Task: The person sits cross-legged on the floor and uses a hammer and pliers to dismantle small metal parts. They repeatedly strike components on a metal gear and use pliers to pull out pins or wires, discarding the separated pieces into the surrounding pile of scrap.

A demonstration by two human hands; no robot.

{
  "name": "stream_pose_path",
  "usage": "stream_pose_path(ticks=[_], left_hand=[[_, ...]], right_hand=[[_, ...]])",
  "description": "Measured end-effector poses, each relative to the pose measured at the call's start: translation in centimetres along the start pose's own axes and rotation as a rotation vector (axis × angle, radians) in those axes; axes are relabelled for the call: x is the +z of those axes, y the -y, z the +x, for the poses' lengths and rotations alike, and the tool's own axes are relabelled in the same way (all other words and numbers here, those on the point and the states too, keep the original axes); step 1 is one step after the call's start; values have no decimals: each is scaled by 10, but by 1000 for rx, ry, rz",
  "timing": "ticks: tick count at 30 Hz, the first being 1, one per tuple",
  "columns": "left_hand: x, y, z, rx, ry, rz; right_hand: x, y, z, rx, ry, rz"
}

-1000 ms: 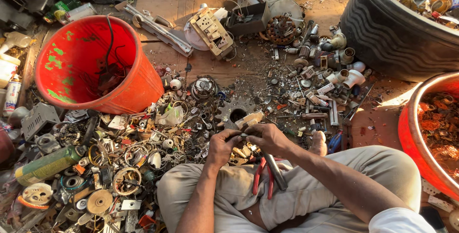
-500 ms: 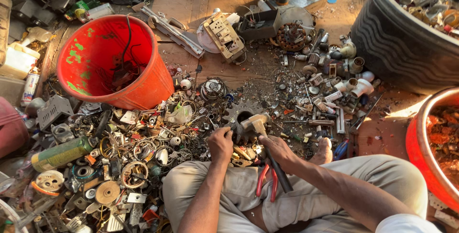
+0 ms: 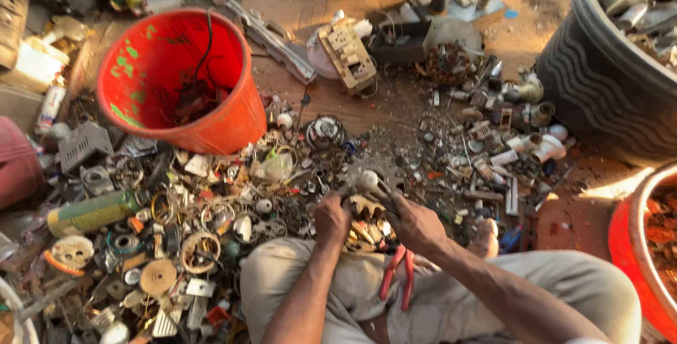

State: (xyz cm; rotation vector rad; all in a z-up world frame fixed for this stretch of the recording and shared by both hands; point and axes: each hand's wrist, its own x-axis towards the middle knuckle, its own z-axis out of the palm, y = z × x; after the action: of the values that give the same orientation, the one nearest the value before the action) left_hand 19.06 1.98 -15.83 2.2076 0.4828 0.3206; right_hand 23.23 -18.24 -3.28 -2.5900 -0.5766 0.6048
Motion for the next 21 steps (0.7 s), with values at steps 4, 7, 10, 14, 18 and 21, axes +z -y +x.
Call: stream_pose_path(ticks=[4, 7, 10, 14, 18, 21], left_hand=[[1, 5, -11, 81, -82, -26], [-7, -9, 0, 46, -80, -81], [-18, -27, -4, -181, 50, -136], [-11, -22, -6, 57, -57, -34], [6, 5, -3, -78, -14, -97], [8, 8, -2, -160, 16, -113]], right_hand=[[-1, 6, -8, -180, -274, 190], [-17, 19, -11, -155, -273, 316], [-31, 24, -10, 85, -116, 469], [-38, 20, -15, 247, -48, 682], [-32, 9, -14, 328, 17, 825], [-26, 7, -14, 349, 27, 841]])
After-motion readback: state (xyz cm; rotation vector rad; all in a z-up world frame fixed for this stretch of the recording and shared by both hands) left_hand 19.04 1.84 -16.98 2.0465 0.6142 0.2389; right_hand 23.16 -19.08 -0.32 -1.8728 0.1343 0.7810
